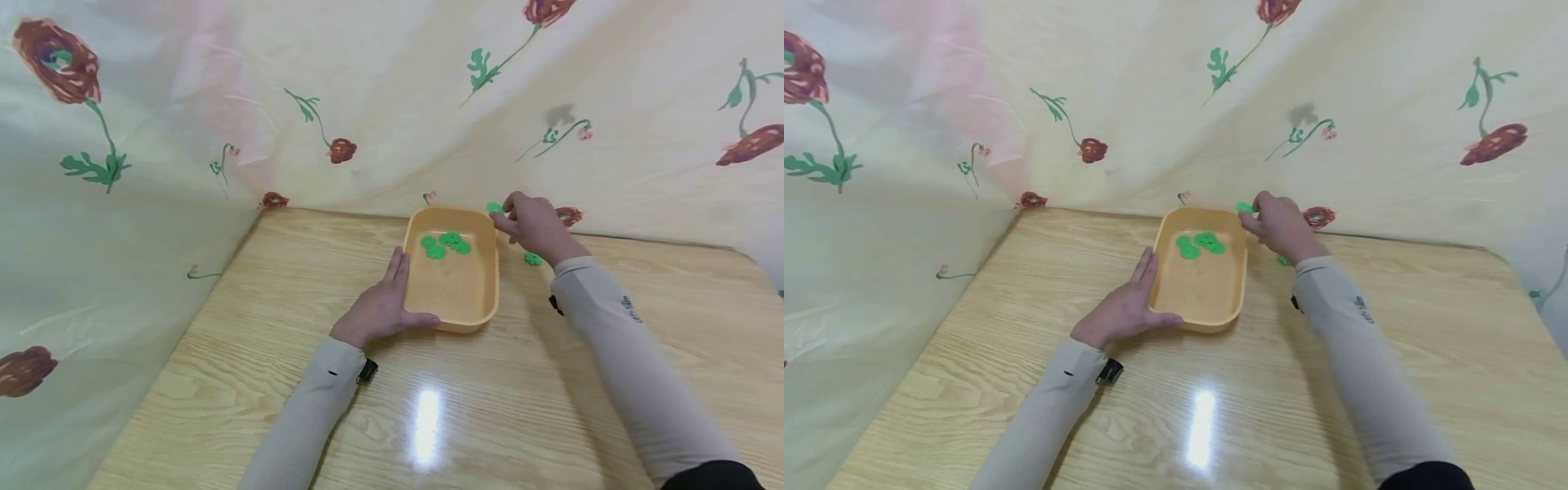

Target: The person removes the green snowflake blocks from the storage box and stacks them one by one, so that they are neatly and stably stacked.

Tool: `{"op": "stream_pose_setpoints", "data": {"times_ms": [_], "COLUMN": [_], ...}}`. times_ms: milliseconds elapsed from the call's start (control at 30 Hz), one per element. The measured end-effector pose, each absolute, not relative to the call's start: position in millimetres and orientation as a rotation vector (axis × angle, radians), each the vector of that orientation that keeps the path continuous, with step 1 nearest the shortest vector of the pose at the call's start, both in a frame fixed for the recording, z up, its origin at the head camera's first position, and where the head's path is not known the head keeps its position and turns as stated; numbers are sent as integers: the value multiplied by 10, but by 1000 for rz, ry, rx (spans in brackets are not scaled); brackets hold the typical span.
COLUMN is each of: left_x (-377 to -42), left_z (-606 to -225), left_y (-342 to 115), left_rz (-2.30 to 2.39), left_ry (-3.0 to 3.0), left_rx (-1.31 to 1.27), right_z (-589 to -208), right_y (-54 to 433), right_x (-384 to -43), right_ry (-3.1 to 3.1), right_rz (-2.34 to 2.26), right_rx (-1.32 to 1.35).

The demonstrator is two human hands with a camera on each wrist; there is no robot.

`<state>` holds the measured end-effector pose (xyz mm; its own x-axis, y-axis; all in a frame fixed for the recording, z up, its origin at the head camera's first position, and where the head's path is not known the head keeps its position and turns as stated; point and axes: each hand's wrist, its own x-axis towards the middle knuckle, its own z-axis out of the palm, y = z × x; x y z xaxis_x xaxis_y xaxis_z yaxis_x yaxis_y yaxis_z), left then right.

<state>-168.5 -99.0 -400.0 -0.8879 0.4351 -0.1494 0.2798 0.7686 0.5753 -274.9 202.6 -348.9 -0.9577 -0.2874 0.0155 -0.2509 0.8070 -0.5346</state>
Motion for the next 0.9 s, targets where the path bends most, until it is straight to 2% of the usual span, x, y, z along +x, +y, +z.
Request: {"op": "stream_pose_setpoints", "data": {"times_ms": [533,900], "left_x": [-1684,-1698], "left_z": [-3987,-3999], "left_y": [-955,-937], "left_rz": [822,812], "left_ry": [2674,2683], "left_rx": [525,518], "right_z": [-3922,-4061], "right_y": [2805,2934], "right_x": [-2596,-2638], "right_ry": [2866,2881], "right_rz": [-743,-561], "right_rx": [-402,-467]}}
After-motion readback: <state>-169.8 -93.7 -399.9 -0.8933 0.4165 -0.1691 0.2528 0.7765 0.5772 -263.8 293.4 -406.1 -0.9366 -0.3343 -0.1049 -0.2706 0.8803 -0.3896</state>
